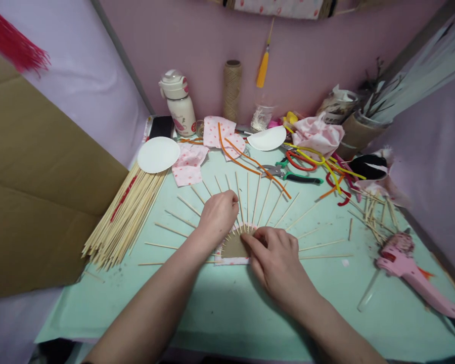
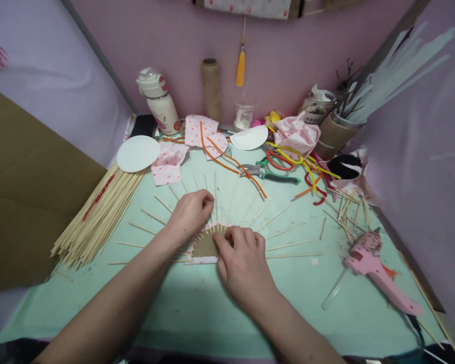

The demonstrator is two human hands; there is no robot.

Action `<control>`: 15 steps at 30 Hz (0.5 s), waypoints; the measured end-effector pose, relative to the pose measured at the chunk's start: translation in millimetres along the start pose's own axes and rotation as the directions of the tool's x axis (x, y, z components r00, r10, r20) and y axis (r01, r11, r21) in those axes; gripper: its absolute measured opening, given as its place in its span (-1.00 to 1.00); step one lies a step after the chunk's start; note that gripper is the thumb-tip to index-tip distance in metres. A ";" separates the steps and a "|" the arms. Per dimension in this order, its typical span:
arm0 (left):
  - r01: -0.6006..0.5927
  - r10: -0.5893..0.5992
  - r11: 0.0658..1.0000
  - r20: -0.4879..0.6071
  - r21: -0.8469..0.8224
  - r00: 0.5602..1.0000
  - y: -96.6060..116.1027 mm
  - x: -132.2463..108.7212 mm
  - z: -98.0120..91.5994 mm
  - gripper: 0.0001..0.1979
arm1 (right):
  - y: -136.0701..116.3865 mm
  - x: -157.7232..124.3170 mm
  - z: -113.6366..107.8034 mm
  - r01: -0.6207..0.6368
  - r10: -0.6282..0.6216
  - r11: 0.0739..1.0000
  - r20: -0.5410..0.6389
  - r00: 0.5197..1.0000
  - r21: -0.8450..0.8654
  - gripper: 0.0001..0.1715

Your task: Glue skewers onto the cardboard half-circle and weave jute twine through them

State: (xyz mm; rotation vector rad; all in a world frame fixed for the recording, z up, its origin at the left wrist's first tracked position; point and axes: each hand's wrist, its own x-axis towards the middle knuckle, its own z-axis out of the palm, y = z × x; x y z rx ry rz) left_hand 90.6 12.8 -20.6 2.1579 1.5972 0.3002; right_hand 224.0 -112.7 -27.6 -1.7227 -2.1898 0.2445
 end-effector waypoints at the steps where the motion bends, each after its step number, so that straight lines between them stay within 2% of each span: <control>1: 0.001 -0.001 1.000 0.004 -0.001 1.000 -0.1 0.0 0.0 -0.77 | -0.5 0.6 0.9 -0.004 0.004 1.000 -0.004 1.000 -0.004 -0.64; 15: -0.003 0.002 1.000 0.012 0.021 1.000 0.9 -1.5 -0.4 -0.76 | -2.7 5.7 3.0 0.006 -0.007 0.999 -0.038 0.999 -0.035 -0.62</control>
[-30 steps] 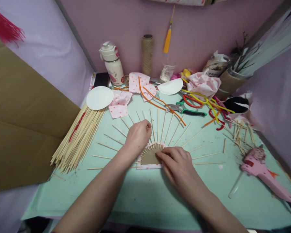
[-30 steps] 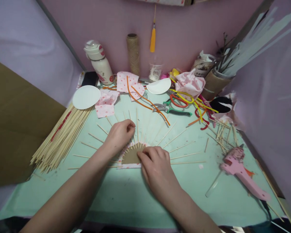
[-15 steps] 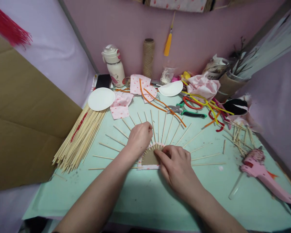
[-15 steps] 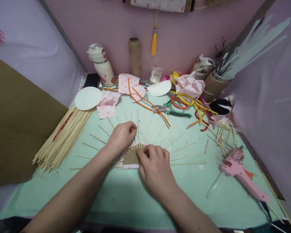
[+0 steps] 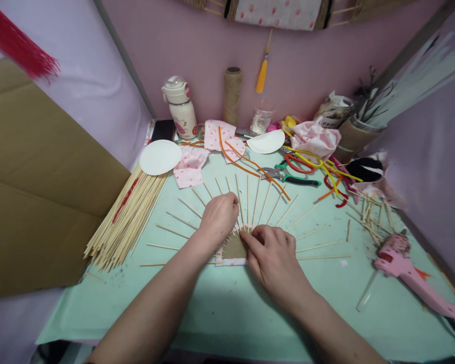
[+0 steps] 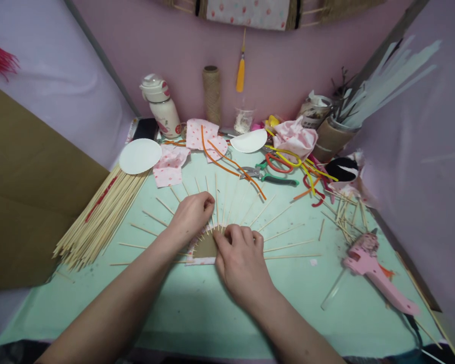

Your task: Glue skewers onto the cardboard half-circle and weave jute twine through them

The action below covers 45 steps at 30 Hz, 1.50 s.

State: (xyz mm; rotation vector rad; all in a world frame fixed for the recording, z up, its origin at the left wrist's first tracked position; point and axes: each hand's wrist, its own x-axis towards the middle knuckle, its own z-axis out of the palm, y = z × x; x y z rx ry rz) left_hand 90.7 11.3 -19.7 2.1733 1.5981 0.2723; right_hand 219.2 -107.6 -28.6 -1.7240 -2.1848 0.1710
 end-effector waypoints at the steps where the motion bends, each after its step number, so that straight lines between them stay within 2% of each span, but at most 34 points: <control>1: -0.006 0.006 1.000 -0.003 0.004 1.000 -0.3 -0.1 0.4 -0.76 | -0.1 0.0 -0.2 -0.003 0.003 1.000 0.006 1.000 -0.003 -0.62; 6: -0.049 0.049 0.999 -0.016 0.017 0.999 -1.4 -0.7 1.3 -0.78 | -1.1 0.0 -0.2 -0.011 0.011 1.000 0.020 1.000 -0.030 -0.61; 16: -0.050 0.050 0.999 -0.002 0.012 0.999 0.3 -3.2 -2.4 -0.81 | -1.6 0.0 1.2 -0.001 0.001 0.999 -0.004 1.000 -0.050 -0.63; 23: -0.065 0.066 0.997 -0.019 0.035 0.998 2.9 -7.8 -4.9 -0.81 | -1.8 1.1 0.7 -0.016 0.017 0.998 0.020 1.000 -0.056 -0.62; 26: -0.127 0.130 0.988 -0.026 0.082 0.991 3.6 -14.8 -10.5 -0.79 | -2.5 1.1 0.0 -0.021 0.023 0.998 0.027 0.999 -0.053 -0.61; 30: -0.233 0.230 0.959 0.037 0.165 0.973 -2.4 -28.9 -17.2 -0.73 | -3.5 0.8 -1.4 -0.034 0.036 0.998 0.045 0.998 -0.052 -0.62; 36: -0.305 0.298 0.939 0.066 0.159 0.952 -20.0 -43.6 -16.1 -0.68 | -2.4 1.1 0.5 -0.031 0.033 0.998 0.028 0.999 -0.057 -0.63; 42: -0.344 0.337 0.925 0.068 0.162 0.939 -27.2 -43.5 -12.2 -0.69 | -2.3 -0.6 3.9 -0.039 0.039 0.998 0.006 0.999 -0.049 -0.61; 45: -0.348 0.345 0.924 0.046 0.161 0.938 -28.2 -43.4 -10.2 -0.70 | -1.6 -2.0 2.0 -0.044 0.045 0.999 -0.045 0.998 0.021 -0.63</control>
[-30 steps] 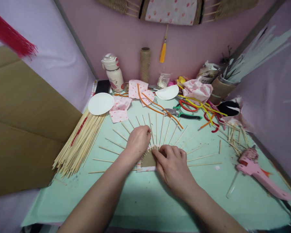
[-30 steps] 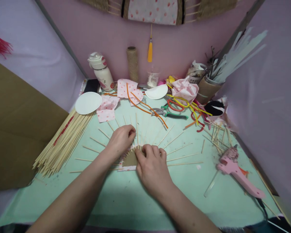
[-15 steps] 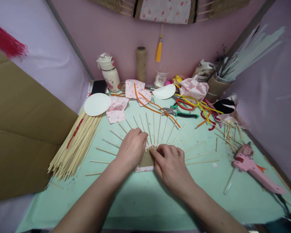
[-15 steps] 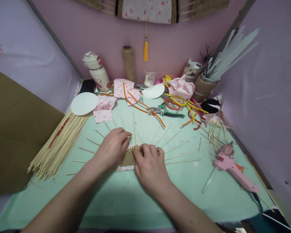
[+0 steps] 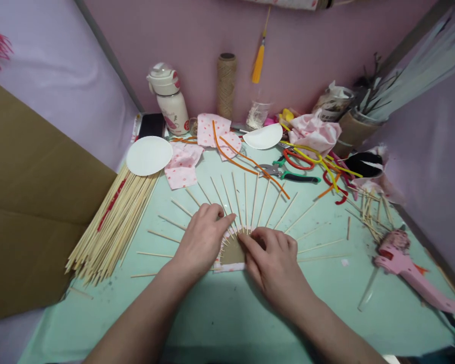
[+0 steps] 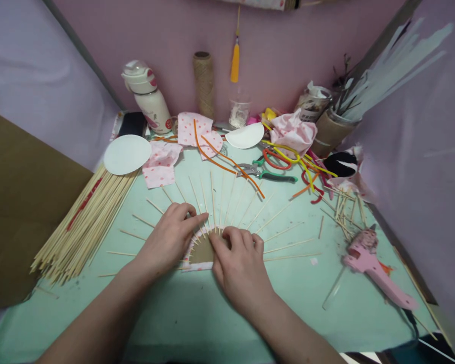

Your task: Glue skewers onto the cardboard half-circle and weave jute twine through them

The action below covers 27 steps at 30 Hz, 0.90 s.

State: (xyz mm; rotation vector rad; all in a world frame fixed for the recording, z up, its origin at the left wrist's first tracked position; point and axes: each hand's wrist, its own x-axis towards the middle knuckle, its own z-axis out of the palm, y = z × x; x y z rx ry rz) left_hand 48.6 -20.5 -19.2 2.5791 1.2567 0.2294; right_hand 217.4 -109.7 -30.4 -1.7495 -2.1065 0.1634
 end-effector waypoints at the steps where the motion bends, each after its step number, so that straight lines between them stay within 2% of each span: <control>1: -0.002 0.002 1.000 -0.010 -0.001 1.000 0.0 -0.2 0.7 -0.70 | 0.6 -0.4 -1.3 -0.001 0.002 1.000 -0.034 0.999 0.030 -0.63; 5: -0.005 0.005 1.000 -0.032 -0.015 0.999 0.2 -0.3 3.1 -0.70 | 3.7 -1.1 -6.1 -0.007 0.018 0.997 -0.137 0.990 0.082 -0.71; 15: -0.014 0.013 0.999 -0.032 -0.040 0.999 -2.1 0.9 8.7 -0.72 | 1.6 -1.4 -3.1 -0.007 0.007 0.996 -0.006 1.000 0.087 -0.72; 27: 0.012 -0.013 1.000 -0.023 -0.013 1.000 -3.0 2.3 9.0 -0.71 | 3.6 -1.2 -1.7 -0.024 0.023 0.996 0.012 1.000 0.087 -0.72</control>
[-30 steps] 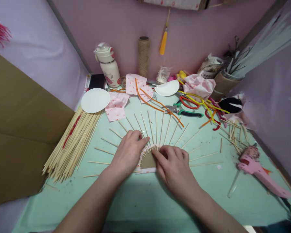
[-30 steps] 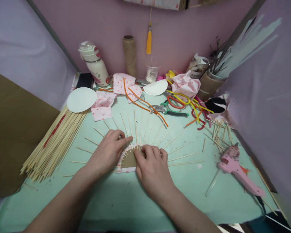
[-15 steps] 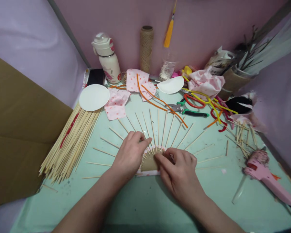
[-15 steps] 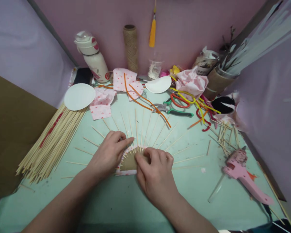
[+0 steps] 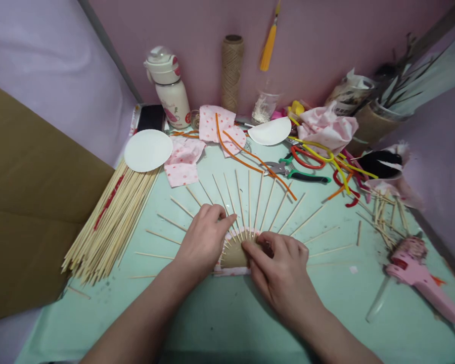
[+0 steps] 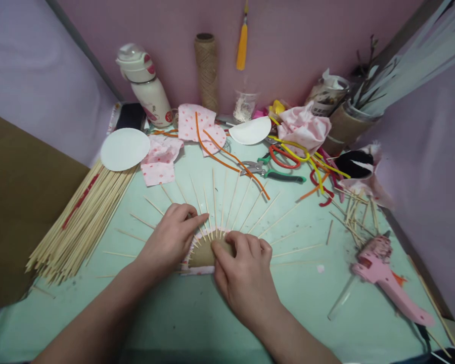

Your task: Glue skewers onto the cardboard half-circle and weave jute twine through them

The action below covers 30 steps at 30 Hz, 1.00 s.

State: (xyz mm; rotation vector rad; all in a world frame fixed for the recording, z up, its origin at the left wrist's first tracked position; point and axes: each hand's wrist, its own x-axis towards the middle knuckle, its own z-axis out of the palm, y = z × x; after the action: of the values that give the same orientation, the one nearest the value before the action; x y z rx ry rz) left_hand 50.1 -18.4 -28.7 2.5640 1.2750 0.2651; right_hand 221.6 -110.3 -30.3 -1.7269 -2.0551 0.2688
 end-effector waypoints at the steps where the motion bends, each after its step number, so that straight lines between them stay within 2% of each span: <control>1: 0.004 -0.004 1.000 0.002 0.002 1.000 0.1 0.2 -0.3 -0.71 | 0.1 0.1 -0.3 -0.001 0.001 1.000 0.001 1.000 -0.002 -0.72; 30: -0.036 0.036 0.999 -0.006 0.032 0.999 -2.2 -0.5 1.0 -0.69 | 0.3 0.0 -0.7 -0.009 0.009 1.000 -0.002 1.000 -0.028 -0.73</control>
State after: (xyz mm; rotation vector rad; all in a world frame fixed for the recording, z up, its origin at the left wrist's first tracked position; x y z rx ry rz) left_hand 48.4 -17.8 -30.3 2.6167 1.2462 0.2633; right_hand 222.1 -110.4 -29.8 -1.7525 -2.0594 0.2427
